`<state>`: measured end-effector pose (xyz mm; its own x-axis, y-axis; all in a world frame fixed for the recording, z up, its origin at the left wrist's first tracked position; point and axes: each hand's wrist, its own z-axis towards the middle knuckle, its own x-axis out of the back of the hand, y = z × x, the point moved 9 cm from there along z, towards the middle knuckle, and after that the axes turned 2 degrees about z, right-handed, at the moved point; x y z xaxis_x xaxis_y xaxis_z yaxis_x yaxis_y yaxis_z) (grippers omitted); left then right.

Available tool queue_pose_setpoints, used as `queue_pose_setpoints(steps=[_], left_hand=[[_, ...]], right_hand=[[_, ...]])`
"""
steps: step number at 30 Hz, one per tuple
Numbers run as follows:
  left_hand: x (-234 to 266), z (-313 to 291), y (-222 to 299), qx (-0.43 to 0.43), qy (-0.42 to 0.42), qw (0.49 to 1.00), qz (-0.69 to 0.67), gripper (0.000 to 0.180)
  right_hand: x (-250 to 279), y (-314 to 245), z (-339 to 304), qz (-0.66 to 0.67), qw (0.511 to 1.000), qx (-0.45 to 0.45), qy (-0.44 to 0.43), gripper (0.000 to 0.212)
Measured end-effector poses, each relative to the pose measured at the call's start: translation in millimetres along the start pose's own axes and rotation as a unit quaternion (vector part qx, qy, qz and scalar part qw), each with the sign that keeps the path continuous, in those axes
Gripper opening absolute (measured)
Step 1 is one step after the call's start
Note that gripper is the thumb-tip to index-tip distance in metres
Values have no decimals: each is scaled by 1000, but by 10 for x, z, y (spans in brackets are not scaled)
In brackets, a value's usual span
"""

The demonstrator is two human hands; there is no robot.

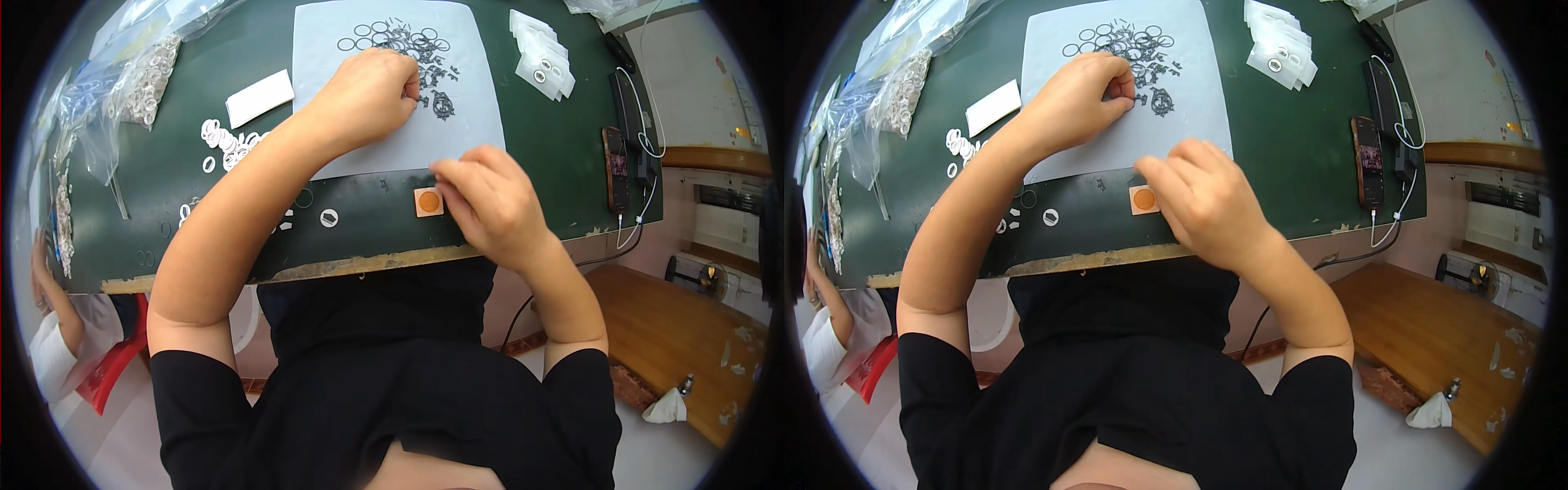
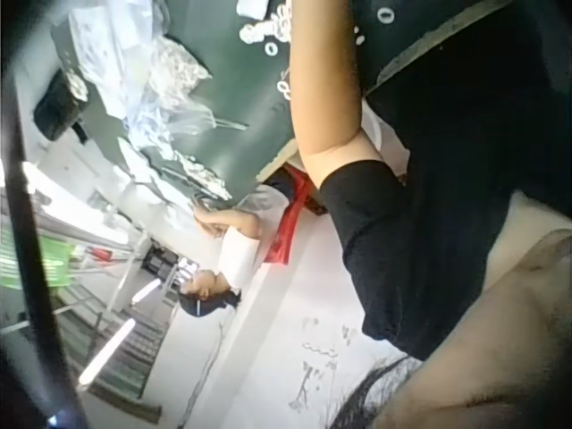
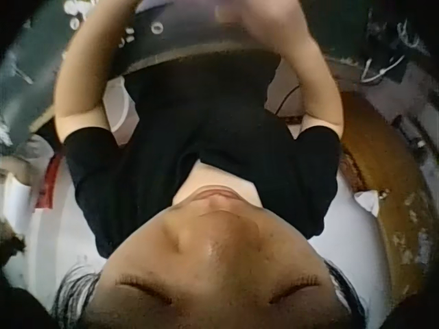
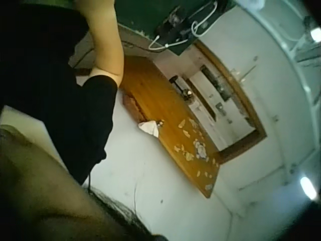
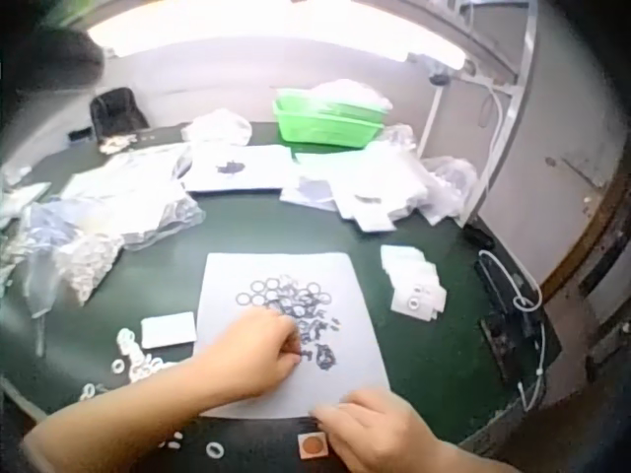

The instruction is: Assembling black rubber rings and white plastic washers onto small base cards and placing them in plastic bags.

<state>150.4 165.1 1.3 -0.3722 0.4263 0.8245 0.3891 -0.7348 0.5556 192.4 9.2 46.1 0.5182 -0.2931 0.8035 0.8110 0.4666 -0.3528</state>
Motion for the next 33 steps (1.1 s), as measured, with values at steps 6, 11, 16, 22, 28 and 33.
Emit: queue_pose_setpoints(steps=[6,11,16,22,28,33], left_hand=[[131,-236,121,-45,70,995,-47,11],[279,-592,183,29,79,987,-136,10],[233,-880,142,95,51,974,-201,8],[247,-858,143,48,98,983,-149,12],[291,-909,155,76,108,976,-173,16],[349,-1005,190,52,146,979,-130,11]], right_hand=[[-50,-66,-144,74,995,-52,33,31],[-49,-92,-168,81,995,-41,50,27],[106,243,-218,45,980,-178,76,16],[-25,397,-137,65,974,-216,-13,14],[-179,427,-11,103,974,-154,-134,11],[-192,404,-27,56,974,-130,-174,11]])
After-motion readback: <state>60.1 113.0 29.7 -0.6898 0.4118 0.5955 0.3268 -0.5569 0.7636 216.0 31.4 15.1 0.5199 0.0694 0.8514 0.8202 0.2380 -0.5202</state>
